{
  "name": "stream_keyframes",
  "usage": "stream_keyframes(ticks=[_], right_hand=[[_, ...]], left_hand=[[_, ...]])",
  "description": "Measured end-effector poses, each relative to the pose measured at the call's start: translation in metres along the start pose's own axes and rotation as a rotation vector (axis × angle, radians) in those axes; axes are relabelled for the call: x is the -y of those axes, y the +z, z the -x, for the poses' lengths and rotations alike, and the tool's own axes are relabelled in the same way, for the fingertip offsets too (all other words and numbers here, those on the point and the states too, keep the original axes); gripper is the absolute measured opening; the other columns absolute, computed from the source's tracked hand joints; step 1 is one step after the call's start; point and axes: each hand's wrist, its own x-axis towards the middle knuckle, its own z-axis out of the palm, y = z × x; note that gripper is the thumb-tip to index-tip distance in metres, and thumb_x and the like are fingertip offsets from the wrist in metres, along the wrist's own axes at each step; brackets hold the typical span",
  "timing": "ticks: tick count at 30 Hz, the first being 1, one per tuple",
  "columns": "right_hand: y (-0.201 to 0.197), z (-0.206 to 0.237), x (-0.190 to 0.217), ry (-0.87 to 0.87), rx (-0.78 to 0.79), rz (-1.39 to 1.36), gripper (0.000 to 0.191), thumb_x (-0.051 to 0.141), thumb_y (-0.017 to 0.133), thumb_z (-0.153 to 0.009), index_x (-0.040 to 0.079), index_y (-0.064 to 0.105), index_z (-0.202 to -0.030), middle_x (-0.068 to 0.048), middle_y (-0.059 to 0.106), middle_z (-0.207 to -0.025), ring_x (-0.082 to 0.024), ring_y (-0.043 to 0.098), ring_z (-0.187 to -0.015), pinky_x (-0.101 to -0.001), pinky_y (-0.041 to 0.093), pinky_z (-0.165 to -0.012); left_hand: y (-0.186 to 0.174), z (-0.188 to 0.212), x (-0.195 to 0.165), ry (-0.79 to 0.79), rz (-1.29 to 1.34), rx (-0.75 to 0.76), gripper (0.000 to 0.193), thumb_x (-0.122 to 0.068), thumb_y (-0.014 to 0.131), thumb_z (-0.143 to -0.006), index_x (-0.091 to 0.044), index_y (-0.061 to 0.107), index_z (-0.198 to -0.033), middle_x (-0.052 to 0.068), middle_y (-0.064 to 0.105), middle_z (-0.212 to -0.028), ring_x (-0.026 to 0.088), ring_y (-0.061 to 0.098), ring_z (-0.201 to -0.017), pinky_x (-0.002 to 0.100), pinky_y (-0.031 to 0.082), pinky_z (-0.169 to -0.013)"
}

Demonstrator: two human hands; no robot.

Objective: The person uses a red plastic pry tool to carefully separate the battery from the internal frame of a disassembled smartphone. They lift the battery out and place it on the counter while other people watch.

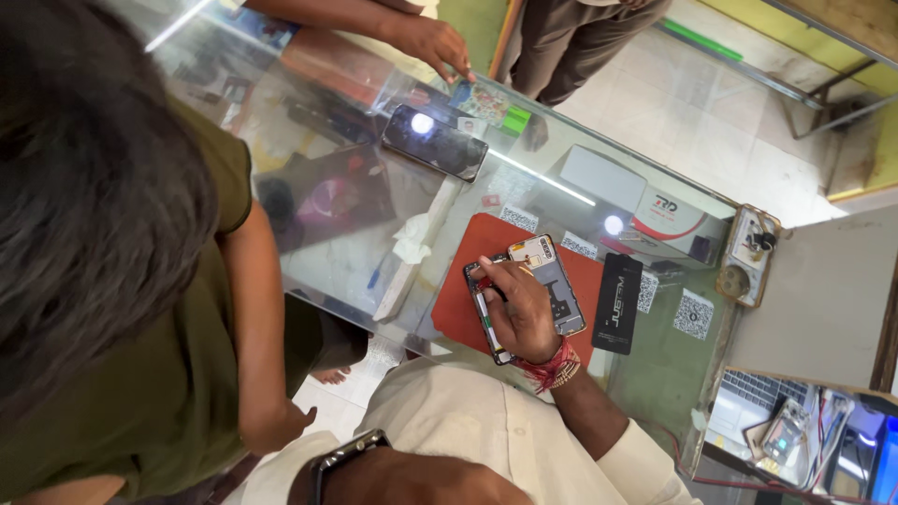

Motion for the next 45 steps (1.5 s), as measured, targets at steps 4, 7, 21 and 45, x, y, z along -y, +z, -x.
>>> stream_keyframes(ticks=[4, 7, 21, 45], right_hand=[[-0.004, 0.002, 0.004, -0.072, -0.004, 0.052, 0.045, -0.007, 0.066, -0.093, 0.008, 0.058, -0.135, -0.017, 0.068, -0.109, -0.028, 0.070, -0.093, -0.0365, 0.058, -0.075], [-0.004, 0.005, 0.006, -0.040, 0.014, -0.021, 0.046, -0.011, 0.060, -0.097, 0.004, 0.054, -0.140, -0.016, 0.071, -0.111, -0.029, 0.072, -0.096, -0.0377, 0.059, -0.079], [0.004, -0.010, 0.025, -0.133, -0.032, 0.159, 0.048, 0.001, 0.075, -0.089, 0.006, 0.056, -0.132, -0.020, 0.068, -0.105, -0.033, 0.068, -0.086, -0.0379, 0.055, -0.069], [0.031, 0.006, 0.023, 0.362, -0.494, -0.105, 0.061, -0.013, 0.057, -0.095, -0.002, 0.035, -0.151, -0.013, 0.068, -0.114, -0.018, 0.070, -0.104, -0.0304, 0.058, -0.091]], left_hand=[[0.026, -0.014, -0.023, 0.173, -0.164, -0.152, 0.026, -0.020, 0.066, -0.102, 0.001, 0.065, -0.116, 0.012, 0.072, -0.106, 0.022, 0.068, -0.094, 0.035, 0.054, -0.085], [0.050, -0.021, -0.047, 0.361, -0.366, -0.336, 0.027, -0.021, 0.067, -0.101, 0.001, 0.065, -0.116, 0.011, 0.073, -0.106, 0.023, 0.068, -0.094, 0.035, 0.054, -0.084], [0.023, -0.019, -0.036, 0.019, -1.442, -1.054, 0.021, -0.023, 0.077, -0.085, -0.005, 0.068, -0.089, 0.011, 0.069, -0.090, 0.030, 0.067, -0.088, 0.044, 0.051, -0.076], [-0.056, 0.066, -0.044, -0.056, -1.318, -0.978, 0.021, -0.023, 0.077, -0.081, -0.005, 0.072, -0.090, 0.010, 0.067, -0.087, 0.032, 0.065, -0.085, 0.044, 0.051, -0.074]])
